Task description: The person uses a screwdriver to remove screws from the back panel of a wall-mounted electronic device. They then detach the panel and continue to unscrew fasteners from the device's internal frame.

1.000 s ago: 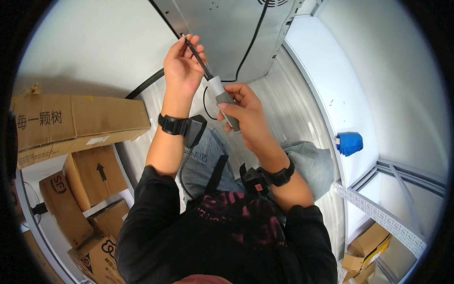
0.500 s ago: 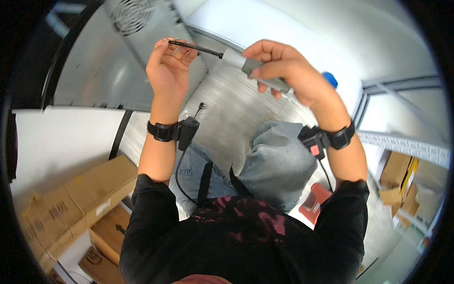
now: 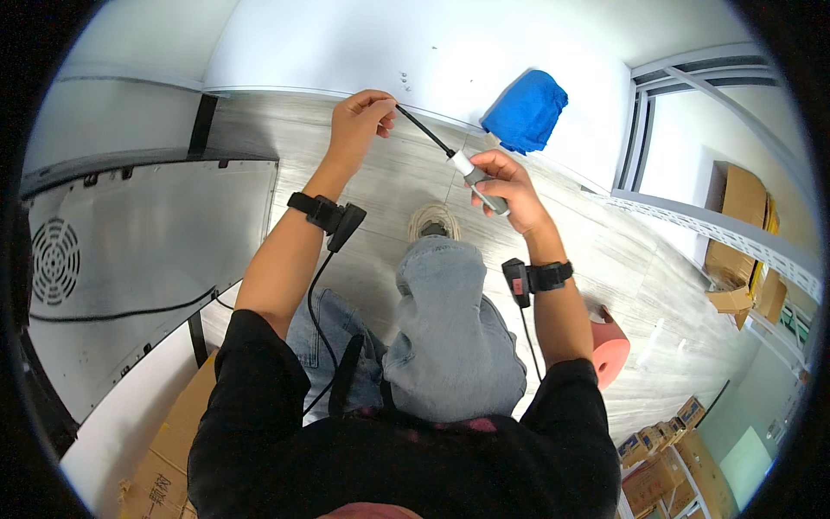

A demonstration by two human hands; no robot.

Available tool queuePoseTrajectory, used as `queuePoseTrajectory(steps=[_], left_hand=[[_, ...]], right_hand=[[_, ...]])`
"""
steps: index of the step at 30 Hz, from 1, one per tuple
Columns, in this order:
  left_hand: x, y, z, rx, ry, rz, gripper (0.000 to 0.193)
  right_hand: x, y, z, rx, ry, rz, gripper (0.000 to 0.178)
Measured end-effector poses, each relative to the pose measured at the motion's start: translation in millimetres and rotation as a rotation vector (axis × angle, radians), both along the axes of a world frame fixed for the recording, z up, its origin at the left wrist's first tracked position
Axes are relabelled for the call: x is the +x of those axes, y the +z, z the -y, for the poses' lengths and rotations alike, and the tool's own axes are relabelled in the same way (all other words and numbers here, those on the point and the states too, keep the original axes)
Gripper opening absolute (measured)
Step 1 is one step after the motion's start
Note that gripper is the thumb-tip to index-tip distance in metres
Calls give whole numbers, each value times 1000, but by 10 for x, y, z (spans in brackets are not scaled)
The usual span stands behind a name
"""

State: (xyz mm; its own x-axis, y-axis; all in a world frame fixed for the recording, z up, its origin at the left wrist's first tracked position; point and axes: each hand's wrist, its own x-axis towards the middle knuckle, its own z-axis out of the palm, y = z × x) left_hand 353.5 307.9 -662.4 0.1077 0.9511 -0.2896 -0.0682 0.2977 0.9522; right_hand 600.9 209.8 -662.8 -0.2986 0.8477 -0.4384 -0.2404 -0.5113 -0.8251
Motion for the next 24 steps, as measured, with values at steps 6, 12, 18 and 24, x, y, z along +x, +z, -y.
queuePoseTrajectory(steps=[6, 12, 18, 24], left_hand=[[186, -826, -280, 147, 208, -303, 16], [130, -1231, -578, 455, 50, -813, 10], [166, -1477, -644, 455, 69, -861, 12], [143, -1518, -635, 424, 69, -809, 12]], right_hand=[[63, -587, -224, -79, -90, 74, 30], [58, -842, -413, -123, -192, 72, 28], [23, -912, -496, -105, -267, 72, 30], [-18, -896, -523, -84, -294, 68, 30]])
